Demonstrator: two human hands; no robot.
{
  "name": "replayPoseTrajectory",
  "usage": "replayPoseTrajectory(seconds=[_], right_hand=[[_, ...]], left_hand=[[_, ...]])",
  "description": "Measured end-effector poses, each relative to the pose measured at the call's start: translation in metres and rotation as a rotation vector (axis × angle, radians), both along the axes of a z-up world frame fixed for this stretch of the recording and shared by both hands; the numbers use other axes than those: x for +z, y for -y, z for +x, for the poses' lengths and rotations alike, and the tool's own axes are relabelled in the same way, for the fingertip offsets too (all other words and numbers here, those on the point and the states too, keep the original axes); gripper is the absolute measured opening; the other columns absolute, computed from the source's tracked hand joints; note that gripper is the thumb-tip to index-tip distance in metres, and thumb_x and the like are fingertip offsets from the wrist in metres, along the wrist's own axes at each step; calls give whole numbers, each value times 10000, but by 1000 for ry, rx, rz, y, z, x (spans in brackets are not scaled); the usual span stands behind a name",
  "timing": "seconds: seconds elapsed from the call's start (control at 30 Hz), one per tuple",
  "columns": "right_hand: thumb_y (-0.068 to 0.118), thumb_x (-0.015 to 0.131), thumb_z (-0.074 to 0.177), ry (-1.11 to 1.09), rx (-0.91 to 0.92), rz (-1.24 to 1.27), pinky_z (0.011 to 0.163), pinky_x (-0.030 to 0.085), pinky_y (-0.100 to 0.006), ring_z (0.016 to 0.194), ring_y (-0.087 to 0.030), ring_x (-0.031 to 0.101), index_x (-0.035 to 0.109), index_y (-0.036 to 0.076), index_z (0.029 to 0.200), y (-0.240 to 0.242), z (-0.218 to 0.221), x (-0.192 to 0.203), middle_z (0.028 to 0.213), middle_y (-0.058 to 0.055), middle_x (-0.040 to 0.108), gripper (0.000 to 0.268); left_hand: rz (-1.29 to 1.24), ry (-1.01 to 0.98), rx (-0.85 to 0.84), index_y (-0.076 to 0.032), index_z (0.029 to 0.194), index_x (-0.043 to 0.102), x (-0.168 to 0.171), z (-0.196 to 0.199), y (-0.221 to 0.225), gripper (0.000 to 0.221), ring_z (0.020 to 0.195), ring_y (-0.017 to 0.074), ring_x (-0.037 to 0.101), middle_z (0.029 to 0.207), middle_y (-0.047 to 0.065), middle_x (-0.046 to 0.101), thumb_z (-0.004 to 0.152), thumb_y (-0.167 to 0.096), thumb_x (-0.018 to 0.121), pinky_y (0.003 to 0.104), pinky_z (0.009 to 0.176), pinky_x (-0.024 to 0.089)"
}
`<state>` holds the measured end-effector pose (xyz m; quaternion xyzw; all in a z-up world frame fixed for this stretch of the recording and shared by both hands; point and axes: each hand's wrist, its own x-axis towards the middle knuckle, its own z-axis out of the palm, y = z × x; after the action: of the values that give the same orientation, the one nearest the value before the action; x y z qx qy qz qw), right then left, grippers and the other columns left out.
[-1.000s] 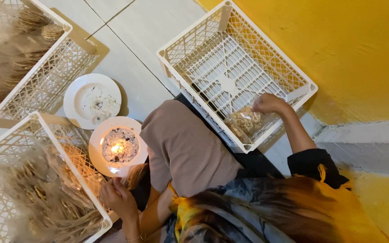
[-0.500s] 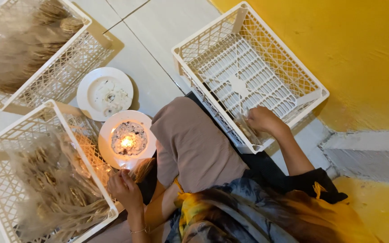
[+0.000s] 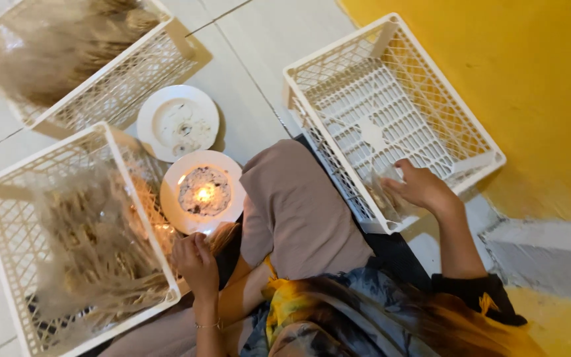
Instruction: Sealing plastic bags filled with snacks using a candle flame.
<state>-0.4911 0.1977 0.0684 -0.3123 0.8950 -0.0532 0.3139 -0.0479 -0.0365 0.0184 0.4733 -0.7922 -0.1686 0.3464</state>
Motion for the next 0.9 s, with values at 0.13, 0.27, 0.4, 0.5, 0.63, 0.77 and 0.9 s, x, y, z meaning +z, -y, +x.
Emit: replayPoseTrajectory(seconds=[0.13,0.27,0.4,0.5,0.63,0.77,0.9], right_hand=[[502,663,924,-252,50,-243,925,506,-501,1122,-465,630,526,41,1418,15,16,32,1233,-286,662,690],[342,671,974,-374,142,-533,945,500,-482,1166,-433,628,572,35,1396,61,66,69,1279,-235,667,531],[195,671,985,-192,285,-768,982,515,-446,1134,-368,637,631,93,1346,115,129,82,1280,-159,674,377],[169,686,947,-20,495,-845,977,507,-438,1125,-350,631,646,115,1316,148,173,57,1262,-141,674,375],[171,708,916,294,676,-850,992,509,-421,1179,-328,620,641,115,1298,193,228,24,1254,-132,668,392],[195,733,916,360,805,-960,975,501,-428,1164,-329,622,631,45,1308,229,264,-10,1250,-160,664,432],[186,716,960,713,577,-720,814,580,-300,953,-156,706,730,26,1121,251,278,-58,1039,-68,758,228]], left_hand=[[-64,1,-37,-25,948,631,5,-1,0,148,910,329,574,927,123,622,1055,-102,565,461,872,438],[-43,4,6,-30,959,648,-5,3,2,137,914,327,592,929,127,634,1043,-106,571,463,856,444],[-49,-31,6,-29,948,642,3,5,3,113,904,334,590,926,125,636,1022,-89,582,462,853,448],[-87,-59,12,-34,941,644,5,8,4,86,899,333,597,919,114,643,995,-84,598,468,846,446],[-34,-114,11,-36,932,633,-4,19,7,73,897,336,604,913,118,630,983,-86,620,452,821,460],[-42,-141,16,-33,965,630,4,26,8,54,921,349,602,947,123,626,989,-76,607,454,838,467],[-18,-112,62,-35,984,647,8,36,10,59,876,353,594,937,135,627,976,-87,622,457,795,459]])
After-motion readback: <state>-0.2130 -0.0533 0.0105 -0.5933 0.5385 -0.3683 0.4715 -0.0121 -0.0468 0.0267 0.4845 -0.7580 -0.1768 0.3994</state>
